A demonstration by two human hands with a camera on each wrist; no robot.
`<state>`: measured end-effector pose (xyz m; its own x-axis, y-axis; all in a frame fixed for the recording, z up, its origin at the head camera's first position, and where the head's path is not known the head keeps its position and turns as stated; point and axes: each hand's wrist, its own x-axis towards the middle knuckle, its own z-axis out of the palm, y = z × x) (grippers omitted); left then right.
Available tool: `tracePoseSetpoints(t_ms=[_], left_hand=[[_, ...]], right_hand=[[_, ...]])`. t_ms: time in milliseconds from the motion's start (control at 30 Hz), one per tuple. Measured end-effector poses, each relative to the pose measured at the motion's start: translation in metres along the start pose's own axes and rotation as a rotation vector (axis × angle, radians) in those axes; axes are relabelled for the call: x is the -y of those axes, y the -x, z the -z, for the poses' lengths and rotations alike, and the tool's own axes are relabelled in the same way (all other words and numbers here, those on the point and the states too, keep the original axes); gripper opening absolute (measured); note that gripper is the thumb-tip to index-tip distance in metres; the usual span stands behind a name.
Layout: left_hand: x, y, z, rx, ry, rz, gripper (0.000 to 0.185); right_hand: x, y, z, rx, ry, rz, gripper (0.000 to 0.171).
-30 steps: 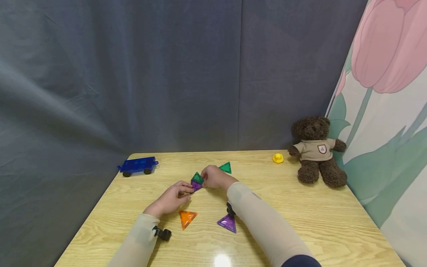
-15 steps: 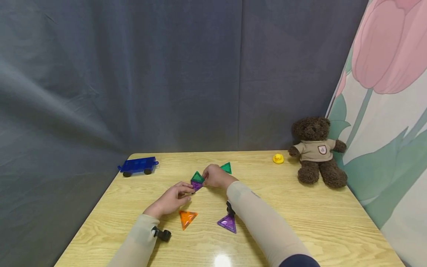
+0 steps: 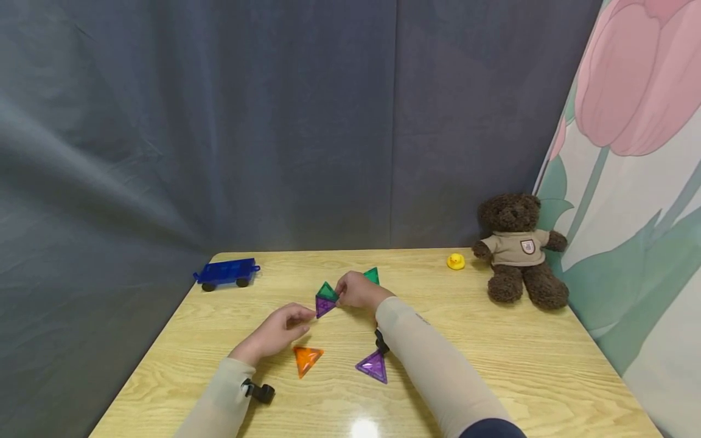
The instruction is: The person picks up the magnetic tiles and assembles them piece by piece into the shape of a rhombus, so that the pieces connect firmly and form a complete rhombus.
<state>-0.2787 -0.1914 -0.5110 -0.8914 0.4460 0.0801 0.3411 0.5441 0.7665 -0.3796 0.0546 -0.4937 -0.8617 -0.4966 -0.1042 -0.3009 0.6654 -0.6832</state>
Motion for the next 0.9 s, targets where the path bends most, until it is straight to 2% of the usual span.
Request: tracePoseSetpoints(t_ms=[167, 300, 633, 900], left_hand=[[0.001, 0.01, 0.002, -0.004, 0.01, -0.007, 0.033], [0.004, 0.017, 0.002, 0.001, 0.008, 0.014, 0.033], [0.004, 0.034, 0.002, 0.061, 0.054, 0.03, 0.04], [0.0, 0.045, -0.001, 0.085, 0.048, 0.003, 0.048]], right_hand=[[-0.003, 0.001, 0.0, 0.026, -0.022, 0.016, 0.016], [-0.006, 0.001, 0.0, 0.035, -0.043, 0.034, 0.016], [-0.009, 0.0, 0.0, 0.048, -0.092, 0.05, 0.016], [-0.011, 0.0, -0.001, 0.049, -0.111, 0.051, 0.014]])
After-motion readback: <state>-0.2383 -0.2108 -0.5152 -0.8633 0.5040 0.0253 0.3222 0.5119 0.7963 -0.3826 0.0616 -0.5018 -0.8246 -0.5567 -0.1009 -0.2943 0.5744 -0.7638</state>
